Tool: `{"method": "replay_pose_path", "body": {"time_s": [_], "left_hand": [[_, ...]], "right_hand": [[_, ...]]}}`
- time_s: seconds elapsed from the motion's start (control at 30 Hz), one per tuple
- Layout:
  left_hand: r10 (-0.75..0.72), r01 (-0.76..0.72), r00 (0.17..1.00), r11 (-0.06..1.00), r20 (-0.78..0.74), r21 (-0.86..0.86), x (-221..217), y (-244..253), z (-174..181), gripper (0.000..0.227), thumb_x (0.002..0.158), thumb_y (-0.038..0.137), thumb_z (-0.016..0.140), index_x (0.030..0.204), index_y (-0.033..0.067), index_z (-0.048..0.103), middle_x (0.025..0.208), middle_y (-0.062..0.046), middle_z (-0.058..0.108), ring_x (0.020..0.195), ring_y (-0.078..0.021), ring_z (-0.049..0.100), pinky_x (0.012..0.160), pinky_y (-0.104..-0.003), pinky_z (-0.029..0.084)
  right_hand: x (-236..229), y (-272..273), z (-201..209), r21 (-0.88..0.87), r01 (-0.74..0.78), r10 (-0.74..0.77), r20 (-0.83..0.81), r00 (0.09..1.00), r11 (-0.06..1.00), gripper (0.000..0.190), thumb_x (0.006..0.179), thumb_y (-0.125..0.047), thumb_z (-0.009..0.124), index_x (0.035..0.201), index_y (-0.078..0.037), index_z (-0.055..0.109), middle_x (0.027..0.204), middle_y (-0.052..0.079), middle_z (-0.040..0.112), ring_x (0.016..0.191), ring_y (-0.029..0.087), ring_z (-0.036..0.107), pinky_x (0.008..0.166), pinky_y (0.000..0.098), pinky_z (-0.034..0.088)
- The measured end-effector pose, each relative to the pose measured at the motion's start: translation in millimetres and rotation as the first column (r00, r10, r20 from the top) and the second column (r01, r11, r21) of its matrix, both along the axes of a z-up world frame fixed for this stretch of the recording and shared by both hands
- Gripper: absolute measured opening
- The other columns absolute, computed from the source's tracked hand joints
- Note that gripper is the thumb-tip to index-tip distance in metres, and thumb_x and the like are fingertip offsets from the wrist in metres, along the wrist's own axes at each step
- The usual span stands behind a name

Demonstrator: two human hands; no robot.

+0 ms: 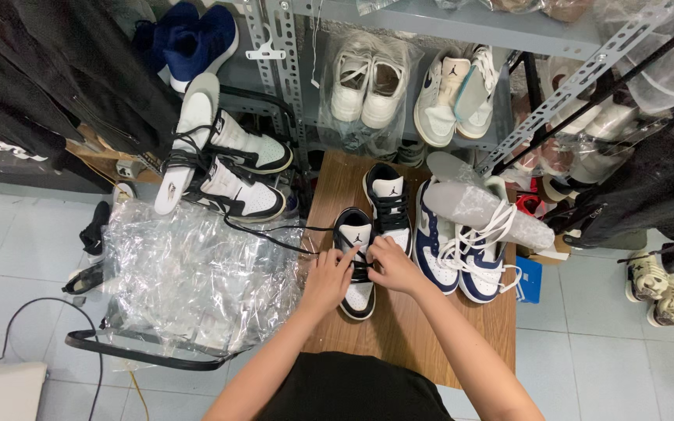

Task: The person laces a pair of black and white sneakers, places them into a plastic bag, and then removes blue and white patterned inserts from a pair of white sneakers.

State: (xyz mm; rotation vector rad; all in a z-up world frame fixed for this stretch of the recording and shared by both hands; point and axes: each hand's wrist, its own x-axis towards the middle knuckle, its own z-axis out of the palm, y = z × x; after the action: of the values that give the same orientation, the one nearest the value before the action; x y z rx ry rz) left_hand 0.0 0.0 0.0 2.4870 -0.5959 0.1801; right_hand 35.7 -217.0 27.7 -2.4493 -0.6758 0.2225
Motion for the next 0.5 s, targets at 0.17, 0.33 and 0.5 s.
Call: {"method": "replay_pose_path", "body": {"time_s": [0.17, 0.33, 0.5], "left_hand": [[-0.036, 0.026, 0.987, 0.998, 0.159, 0.065, 26, -10, 0, 0.023, 0.091, 0.025, 0.069, 0.113, 0.0186, 0.066, 0.101, -0.003, 0.055, 0.098, -0.0247, 0.052, 0.084, -0.04, 0.041], [-0.085, 0.039, 0.967, 0.981, 0.239, 0.191, 42, -16, 1, 0.02, 0.086, 0.029, 0.07, 0.096, 0.0129, 0.063, 0.1, -0.003, 0.054, 0.098, -0.0237, 0.052, 0.082, -0.039, 0.039], [-0.153, 0.049, 0.918, 0.959, 0.366, 0.28, 44, -11, -2, 0.014, 0.089, 0.023, 0.068, 0.099, 0.0151, 0.063, 0.1, 0.001, 0.059, 0.1, -0.0199, 0.054, 0.085, -0.036, 0.04]], "right_hand": [[-5, -2, -2, -0.002, 0.046, -0.046, 0.102, 0.994, 0.999, 0.023, 0.074, -0.015, 0.071, 0.093, -0.008, 0.06, 0.097, 0.008, 0.055, 0.098, 0.032, 0.051, 0.086, 0.0426, 0.045], [-5, 1, 8, -0.063, 0.029, -0.021, 0.132, 0.991, 0.998, 0.021, 0.071, -0.014, 0.07, 0.09, -0.009, 0.061, 0.096, 0.008, 0.055, 0.098, 0.031, 0.051, 0.087, 0.0428, 0.043], [-2, 3, 14, -0.132, 0.005, 0.02, 0.189, 0.982, 0.991, 0.026, 0.069, -0.017, 0.072, 0.091, -0.008, 0.061, 0.095, 0.009, 0.054, 0.098, 0.031, 0.051, 0.086, 0.0443, 0.042]]}}
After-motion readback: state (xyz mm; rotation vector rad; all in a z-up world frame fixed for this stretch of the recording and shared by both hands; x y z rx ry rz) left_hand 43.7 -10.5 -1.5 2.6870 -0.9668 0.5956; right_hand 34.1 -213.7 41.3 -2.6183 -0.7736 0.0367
